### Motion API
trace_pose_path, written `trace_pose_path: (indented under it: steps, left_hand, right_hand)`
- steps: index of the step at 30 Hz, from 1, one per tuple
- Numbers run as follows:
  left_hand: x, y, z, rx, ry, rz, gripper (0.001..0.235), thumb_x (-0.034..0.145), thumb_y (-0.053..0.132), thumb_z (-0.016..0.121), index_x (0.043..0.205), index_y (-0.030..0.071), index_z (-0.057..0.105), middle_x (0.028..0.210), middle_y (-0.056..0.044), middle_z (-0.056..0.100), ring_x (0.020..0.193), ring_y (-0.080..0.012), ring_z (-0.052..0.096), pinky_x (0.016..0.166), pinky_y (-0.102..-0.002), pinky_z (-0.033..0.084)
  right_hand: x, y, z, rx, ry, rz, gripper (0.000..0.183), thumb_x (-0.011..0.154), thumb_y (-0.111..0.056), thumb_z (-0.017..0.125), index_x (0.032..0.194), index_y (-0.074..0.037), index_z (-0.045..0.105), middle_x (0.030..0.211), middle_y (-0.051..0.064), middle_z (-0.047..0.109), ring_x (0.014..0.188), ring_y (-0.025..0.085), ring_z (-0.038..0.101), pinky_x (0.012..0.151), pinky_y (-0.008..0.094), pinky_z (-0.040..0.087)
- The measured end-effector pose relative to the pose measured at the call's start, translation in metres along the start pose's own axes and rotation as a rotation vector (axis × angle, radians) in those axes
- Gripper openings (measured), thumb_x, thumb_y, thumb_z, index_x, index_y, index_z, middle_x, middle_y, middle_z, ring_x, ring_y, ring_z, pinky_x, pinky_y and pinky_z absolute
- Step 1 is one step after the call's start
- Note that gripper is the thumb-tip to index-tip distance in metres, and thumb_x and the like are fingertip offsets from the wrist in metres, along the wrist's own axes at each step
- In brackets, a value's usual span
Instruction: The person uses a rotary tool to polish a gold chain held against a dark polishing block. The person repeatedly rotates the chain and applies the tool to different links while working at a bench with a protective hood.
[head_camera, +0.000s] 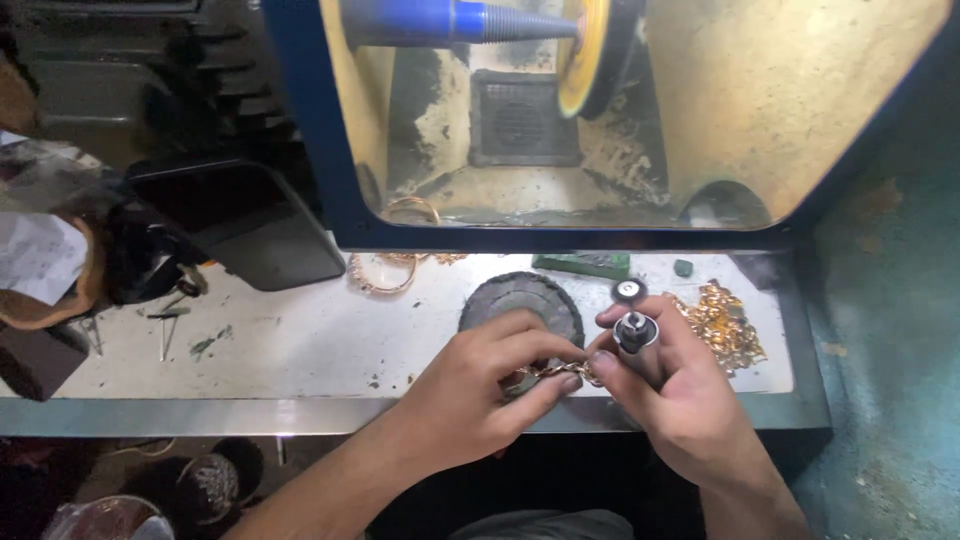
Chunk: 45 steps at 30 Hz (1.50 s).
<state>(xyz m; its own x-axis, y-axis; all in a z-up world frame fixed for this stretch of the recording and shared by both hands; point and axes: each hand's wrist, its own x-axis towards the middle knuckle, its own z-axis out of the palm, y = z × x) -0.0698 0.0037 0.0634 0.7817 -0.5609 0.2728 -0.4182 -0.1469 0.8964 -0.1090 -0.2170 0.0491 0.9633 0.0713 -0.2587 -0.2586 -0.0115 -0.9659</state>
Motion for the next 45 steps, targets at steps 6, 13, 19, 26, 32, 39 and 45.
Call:
trace_pose_path:
  steps: [6,13,19,26,32,39,45]
  left_hand:
    - [0.002,-0.001,0.003,-0.136,0.088,-0.313,0.007,0.088,0.016,0.074,0.088,0.01,0.077,0.081,0.001,0.071,0.07,-0.0096,0.066,0.058,-0.024,0.048]
    - [-0.001,0.008,-0.007,-0.358,-0.088,-0.681,0.017,0.089,0.027,0.077,0.089,0.009,0.077,0.054,0.002,0.057,0.036,-0.0107,0.048,0.037,-0.024,0.038]
    - [-0.02,-0.008,0.0,0.062,-0.001,-0.001,0.031,0.09,0.007,0.077,0.117,0.015,0.064,0.095,-0.003,0.07,0.071,-0.0142,0.071,0.062,-0.028,0.055]
    - [-0.023,-0.016,-0.001,0.112,0.11,0.159,0.036,0.086,0.025,0.089,0.114,0.013,0.07,0.078,0.0,0.062,0.06,-0.0123,0.058,0.053,-0.026,0.046]
    - [-0.023,-0.018,-0.002,0.017,0.087,0.137,0.032,0.089,0.018,0.087,0.118,0.015,0.073,0.073,0.0,0.056,0.056,-0.0107,0.054,0.053,-0.025,0.043]
    - [-0.026,-0.023,0.0,0.005,0.038,0.124,0.038,0.095,0.009,0.08,0.13,0.019,0.069,0.074,0.0,0.051,0.059,-0.0136,0.051,0.056,-0.027,0.041]
    - [-0.026,-0.023,0.001,0.003,0.062,0.077,0.03,0.096,0.009,0.071,0.126,0.009,0.068,0.077,-0.002,0.06,0.058,-0.0133,0.052,0.049,-0.028,0.038]
  right_hand:
    - [-0.005,-0.002,0.01,-0.141,0.11,0.039,0.032,0.07,0.003,0.092,0.093,-0.004,0.07,0.072,0.002,0.061,0.059,0.009,0.051,0.057,0.026,0.047]
    - [-0.01,-0.003,0.006,-0.524,0.116,-0.328,0.01,0.088,-0.018,0.073,0.093,-0.009,0.073,0.093,0.003,0.073,0.081,0.013,0.07,0.072,0.024,0.053]
    - [-0.012,0.002,0.004,-0.175,0.185,-0.008,0.03,0.084,-0.007,0.075,0.113,-0.002,0.071,0.086,0.014,0.079,0.081,0.016,0.073,0.074,0.027,0.057]
    - [-0.014,0.0,0.004,-0.243,0.081,-0.092,0.036,0.085,-0.015,0.073,0.117,-0.004,0.061,0.083,0.011,0.078,0.075,0.014,0.073,0.074,0.025,0.057]
    - [-0.011,0.007,-0.006,0.001,-0.1,-0.09,0.023,0.088,-0.018,0.076,0.103,-0.005,0.064,0.093,0.012,0.072,0.086,0.019,0.07,0.077,0.031,0.056]
    - [-0.012,0.016,-0.013,-0.062,-0.089,-0.111,0.029,0.07,-0.004,0.088,0.094,-0.007,0.073,0.098,0.009,0.073,0.096,0.02,0.071,0.09,0.034,0.055]
    - [-0.009,0.017,0.003,-0.18,0.028,-0.343,0.008,0.087,-0.009,0.075,0.094,-0.007,0.072,0.094,0.009,0.072,0.095,0.021,0.07,0.086,0.03,0.058]
